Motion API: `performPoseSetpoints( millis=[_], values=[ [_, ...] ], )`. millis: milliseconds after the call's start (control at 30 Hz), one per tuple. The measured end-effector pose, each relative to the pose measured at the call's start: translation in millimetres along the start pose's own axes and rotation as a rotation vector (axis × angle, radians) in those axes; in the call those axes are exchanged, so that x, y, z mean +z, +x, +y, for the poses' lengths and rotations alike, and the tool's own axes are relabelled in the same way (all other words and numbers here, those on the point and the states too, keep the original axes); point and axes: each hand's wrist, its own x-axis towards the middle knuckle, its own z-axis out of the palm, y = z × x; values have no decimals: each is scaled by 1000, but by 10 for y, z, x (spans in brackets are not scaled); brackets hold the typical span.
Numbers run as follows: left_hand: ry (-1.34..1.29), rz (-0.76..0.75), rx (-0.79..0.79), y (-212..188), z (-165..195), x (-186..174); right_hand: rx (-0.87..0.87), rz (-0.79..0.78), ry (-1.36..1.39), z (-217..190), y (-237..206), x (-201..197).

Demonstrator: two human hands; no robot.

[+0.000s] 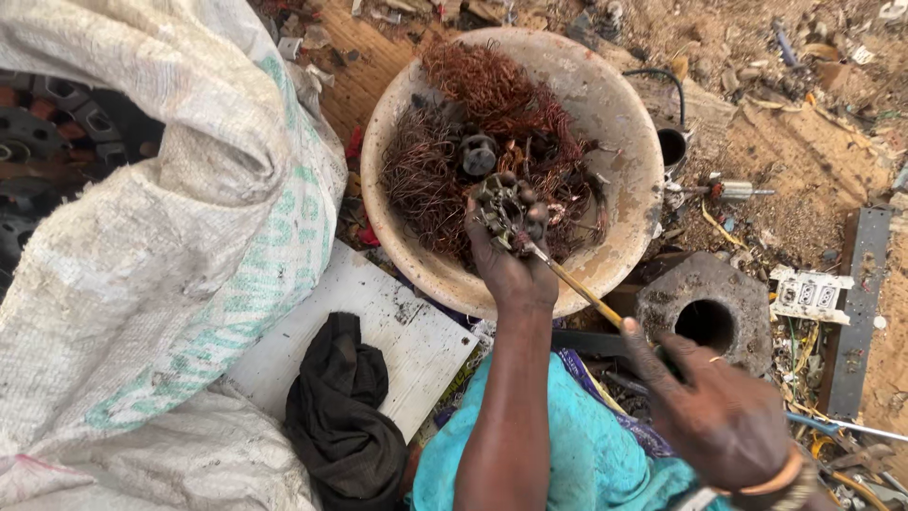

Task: The person sits on the ground at an outdoor scrap yard and dismantles small electric motor parts. They pry at the motor housings with a screwdriver, strike components with a hammer, pull out armatures and copper windings, and drop the copper scrap into a basin filled with similar windings.

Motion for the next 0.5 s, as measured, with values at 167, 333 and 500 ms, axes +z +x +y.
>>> performPoseSetpoints(
  millis=[167,333,500],
  values=[
    [157,57,45,-15,-24,36,-97,-213,-90,390,138,-265],
    [-47,85,-89,-32,-54,37,207,-133,259,139,167,-202],
    [-129,7,-76,-19,-104,0,447,110,700,-358,105,91]
  ],
)
